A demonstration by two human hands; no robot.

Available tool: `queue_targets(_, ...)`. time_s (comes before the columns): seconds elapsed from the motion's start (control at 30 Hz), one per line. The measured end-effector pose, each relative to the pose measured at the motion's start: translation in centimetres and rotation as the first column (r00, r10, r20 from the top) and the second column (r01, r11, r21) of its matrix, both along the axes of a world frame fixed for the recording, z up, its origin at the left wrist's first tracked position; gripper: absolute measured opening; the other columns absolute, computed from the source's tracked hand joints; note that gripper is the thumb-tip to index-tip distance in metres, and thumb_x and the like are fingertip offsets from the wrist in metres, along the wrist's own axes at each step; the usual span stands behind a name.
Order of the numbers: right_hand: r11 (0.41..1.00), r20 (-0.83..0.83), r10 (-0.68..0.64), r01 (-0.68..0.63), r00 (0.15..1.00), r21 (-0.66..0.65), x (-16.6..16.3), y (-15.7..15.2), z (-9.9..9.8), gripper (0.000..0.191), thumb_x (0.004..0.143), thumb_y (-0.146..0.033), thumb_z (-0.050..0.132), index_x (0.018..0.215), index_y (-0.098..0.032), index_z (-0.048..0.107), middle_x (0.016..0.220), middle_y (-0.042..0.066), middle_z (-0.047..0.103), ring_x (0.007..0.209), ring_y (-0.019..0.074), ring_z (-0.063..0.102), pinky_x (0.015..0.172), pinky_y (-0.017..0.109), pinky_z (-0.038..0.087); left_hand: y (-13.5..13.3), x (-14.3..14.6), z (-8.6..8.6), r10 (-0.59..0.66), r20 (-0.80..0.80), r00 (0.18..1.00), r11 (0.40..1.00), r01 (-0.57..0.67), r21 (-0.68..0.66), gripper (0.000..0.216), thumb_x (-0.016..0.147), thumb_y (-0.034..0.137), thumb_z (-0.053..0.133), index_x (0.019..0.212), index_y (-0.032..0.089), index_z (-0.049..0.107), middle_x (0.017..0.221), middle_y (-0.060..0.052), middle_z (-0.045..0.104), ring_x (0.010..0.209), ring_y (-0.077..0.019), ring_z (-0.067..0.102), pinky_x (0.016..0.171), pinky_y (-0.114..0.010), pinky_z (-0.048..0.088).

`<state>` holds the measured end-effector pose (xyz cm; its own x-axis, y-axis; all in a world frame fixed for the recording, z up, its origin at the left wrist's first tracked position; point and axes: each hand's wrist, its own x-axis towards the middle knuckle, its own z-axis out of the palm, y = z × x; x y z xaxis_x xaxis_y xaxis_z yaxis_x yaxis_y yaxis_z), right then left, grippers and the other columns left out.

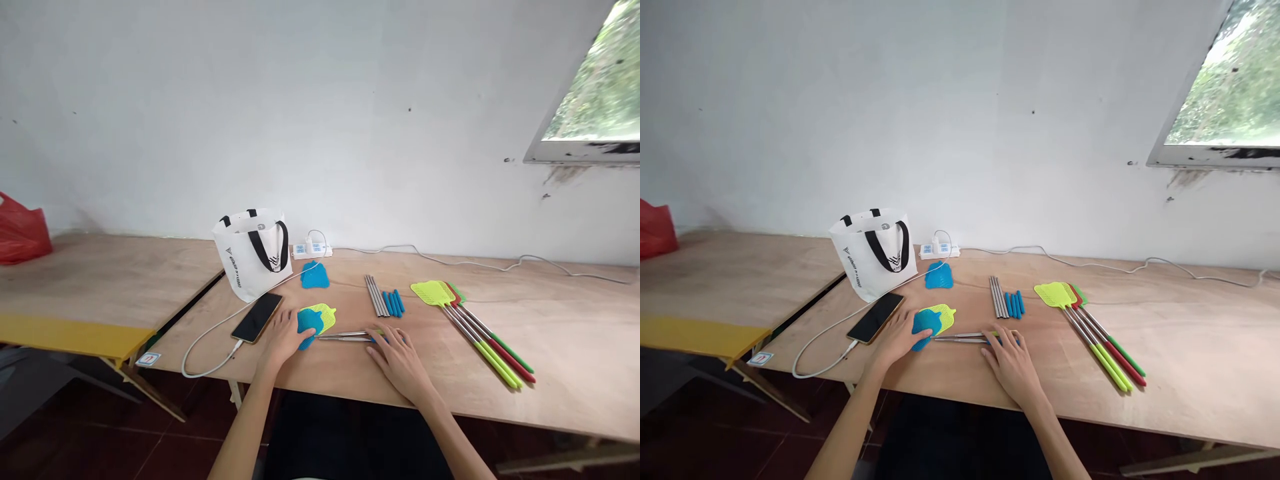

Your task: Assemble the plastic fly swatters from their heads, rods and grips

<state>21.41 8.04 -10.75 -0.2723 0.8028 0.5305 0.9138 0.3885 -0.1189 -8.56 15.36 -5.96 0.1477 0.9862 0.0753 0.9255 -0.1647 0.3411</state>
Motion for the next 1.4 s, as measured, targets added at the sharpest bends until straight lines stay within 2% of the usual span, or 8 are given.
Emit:
queue_targets(0.27,1.0,-0.01,0.001,-0.001,1.0,-0.012,-0.2,0.1,-0.7,0.023,0.106,-0.037,0.041,0.118,-0.028,0.059,0.118,0.004,0.071,0.111,0.0225,0.065,0.116,0.053,0.033,0.9,-0.3,-0.3,-0.031,0.233,0.972,0.997,0.013,0.075,0.064,0.079,0.027,0.072,0.139,0.021,0.05,0.138,-0.015,0.053,0.126,-0.0339,0.057,0.101,-0.042,0.045)
queue_targets(0.57,1.0,-0.038,-0.003,0.002,0.999,-0.01,0.3,0.5,-1.1,0.022,0.104,-0.034,0.046,0.112,-0.027,0.065,0.1,0.007,0.063,0.097,0.0262,0.061,0.091,0.045,0.05,1.4,-0.1,-0.5,-0.231,0.477,0.848,0.959,0.116,0.258,0.076,0.079,0.008,0.058,0.151,0.028,0.039,0.137,-0.01,0.057,0.128,-0.0273,0.055,0.111,-0.046,0.041)
queue_targets(0.8,0.999,-0.108,0.039,-0.043,0.993,-0.033,0.0,0.5,-0.6,0.017,0.106,-0.029,0.044,0.11,-0.028,0.06,0.103,0.004,0.066,0.098,0.0229,0.063,0.097,0.044,0.047,2.0,-1.1,-2.3,-0.031,0.405,0.914,0.998,0.006,0.063,0.06,0.081,0.027,0.07,0.137,0.016,0.052,0.14,-0.02,0.058,0.131,-0.0362,0.056,0.107,-0.049,0.045)
queue_targets(0.93,0.994,-0.109,0.051,-0.061,0.993,-0.086,-0.1,0.3,-0.1,0.011,0.104,-0.029,0.048,0.102,-0.026,0.058,0.102,0.002,0.067,0.097,0.0212,0.064,0.096,0.042,0.047,1.9,-1.2,-1.7,-0.052,0.445,0.894,0.99,-0.012,0.139,0.059,0.079,0.025,0.071,0.135,0.019,0.052,0.139,-0.017,0.061,0.131,-0.0346,0.057,0.105,-0.047,0.045)
queue_targets(1.1,0.991,-0.063,0.112,-0.116,0.992,-0.063,-0.3,0.0,0.4,0.014,0.103,-0.031,0.051,0.111,-0.03,0.062,0.122,0.004,0.068,0.11,0.0233,0.063,0.106,0.049,0.042,1.3,-0.6,0.6,-0.147,0.649,0.747,0.97,-0.019,0.241,0.059,0.078,0.025,0.072,0.135,0.024,0.055,0.119,-0.008,0.071,0.114,-0.028,0.066,0.096,-0.039,0.051)
queue_targets(1.2,0.99,-0.066,0.139,-0.14,0.988,-0.021,-0.6,-0.1,0.5,0.013,0.103,-0.029,0.051,0.101,-0.029,0.063,0.121,0.004,0.069,0.111,0.0237,0.064,0.107,0.05,0.042,1.0,-0.1,1.3,-0.118,0.76,0.639,0.973,-0.079,0.218,0.039,0.074,0.037,0.08,0.109,0.021,0.07,0.093,-0.004,0.074,0.093,-0.026,0.07,0.082,-0.033,0.055)
queue_targets(1.3,0.99,-0.134,0.14,-0.142,0.981,-0.008,-0.5,-0.1,0.5,0.017,0.104,-0.026,0.046,0.096,-0.027,0.061,0.109,0.004,0.071,0.104,0.023,0.066,0.103,0.047,0.046,0.9,0.5,1.4,-0.039,0.893,0.448,0.989,-0.11,0.098,0.036,0.067,0.048,0.086,0.081,0.017,0.073,0.076,-0.004,0.072,0.077,-0.0238,0.069,0.072,-0.031,0.055)
queue_targets(1.4,0.998,-0.295,0.056,-0.065,0.954,-0.021,0.0,-0.1,0.3,0.023,0.106,-0.03,0.041,0.097,-0.026,0.061,0.096,0.005,0.072,0.089,0.0224,0.068,0.084,0.039,0.053,0.9,1.2,1.4,0.049,0.977,0.21,0.994,-0.108,-0.026,0.045,0.064,0.054,0.088,0.082,0.015,0.074,0.08,-0.006,0.075,0.077,-0.0226,0.069,0.073,-0.031,0.056)
